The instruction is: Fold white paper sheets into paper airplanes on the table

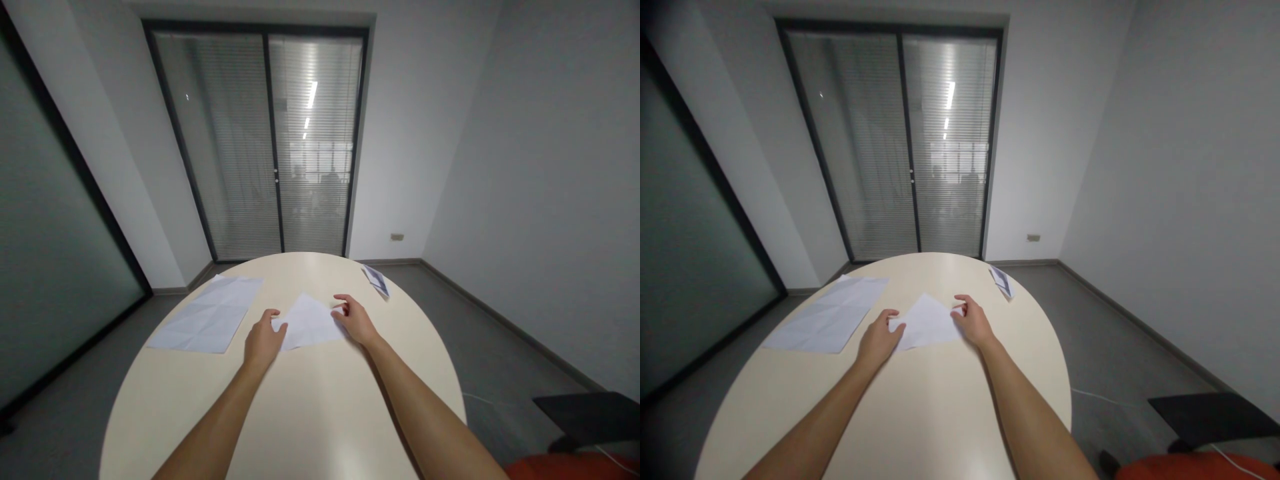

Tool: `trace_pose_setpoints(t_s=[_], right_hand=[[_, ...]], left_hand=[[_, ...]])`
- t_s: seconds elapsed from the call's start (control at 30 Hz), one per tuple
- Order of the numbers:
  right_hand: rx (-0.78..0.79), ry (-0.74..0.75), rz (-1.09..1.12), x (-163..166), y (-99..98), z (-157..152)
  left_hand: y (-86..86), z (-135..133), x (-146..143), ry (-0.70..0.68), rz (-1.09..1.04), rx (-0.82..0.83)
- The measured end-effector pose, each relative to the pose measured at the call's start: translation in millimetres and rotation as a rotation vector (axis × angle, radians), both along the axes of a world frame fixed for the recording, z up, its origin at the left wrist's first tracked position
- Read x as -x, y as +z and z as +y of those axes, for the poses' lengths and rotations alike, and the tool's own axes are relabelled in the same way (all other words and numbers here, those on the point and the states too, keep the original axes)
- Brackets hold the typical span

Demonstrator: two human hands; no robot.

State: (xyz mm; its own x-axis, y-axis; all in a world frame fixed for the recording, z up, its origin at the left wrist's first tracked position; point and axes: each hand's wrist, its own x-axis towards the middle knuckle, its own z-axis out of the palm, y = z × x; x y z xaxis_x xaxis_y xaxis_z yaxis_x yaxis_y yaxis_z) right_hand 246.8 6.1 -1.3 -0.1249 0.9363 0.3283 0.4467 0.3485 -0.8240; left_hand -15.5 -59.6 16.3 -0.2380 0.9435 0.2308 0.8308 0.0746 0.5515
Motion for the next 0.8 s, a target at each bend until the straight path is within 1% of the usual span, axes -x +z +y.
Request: trace_pose_setpoints(t_s=[0.1,0.23,0.33,0.4,0.5,0.6,0.67,0.73,0.8], right_hand=[[-0.030,-0.046,-0.159,0.2,2.4,-4.6],[-0.047,-0.040,-0.282,2.2,7.1,-8.8],[-0.147,-0.024,-0.399,5.3,13.3,-12.0],[-0.230,-0.001,-0.482,9.1,18.7,-15.8],[-0.286,0.100,-0.497,18.5,25.4,-24.4],[-0.312,0.290,-0.483,30.2,25.9,-34.0],[-0.284,0.388,-0.512,36.5,22.8,-38.8],[-0.220,0.412,-0.549,40.2,18.7,-41.3],[-0.162,0.393,-0.570,40.9,15.8,-41.7]], left_hand=[[4.4,-5.4,-4.9,-0.030,0.152,0.033],[6.8,-9.4,-8.2,-0.091,0.264,-0.019],[4.2,-8.8,-7.6,-0.147,0.276,-0.065],[1.4,-7.8,-7.4,-0.222,0.269,-0.097],[-0.7,-7.6,-9.2,-0.366,0.272,-0.116],[1.1,-9.6,-12.0,-0.453,0.282,-0.117],[3.2,-11.4,-13.3,-0.508,0.276,-0.131],[4.7,-13.0,-14.2,-0.570,0.262,-0.143],[5.4,-14.1,-15.2,-0.604,0.251,-0.143]])
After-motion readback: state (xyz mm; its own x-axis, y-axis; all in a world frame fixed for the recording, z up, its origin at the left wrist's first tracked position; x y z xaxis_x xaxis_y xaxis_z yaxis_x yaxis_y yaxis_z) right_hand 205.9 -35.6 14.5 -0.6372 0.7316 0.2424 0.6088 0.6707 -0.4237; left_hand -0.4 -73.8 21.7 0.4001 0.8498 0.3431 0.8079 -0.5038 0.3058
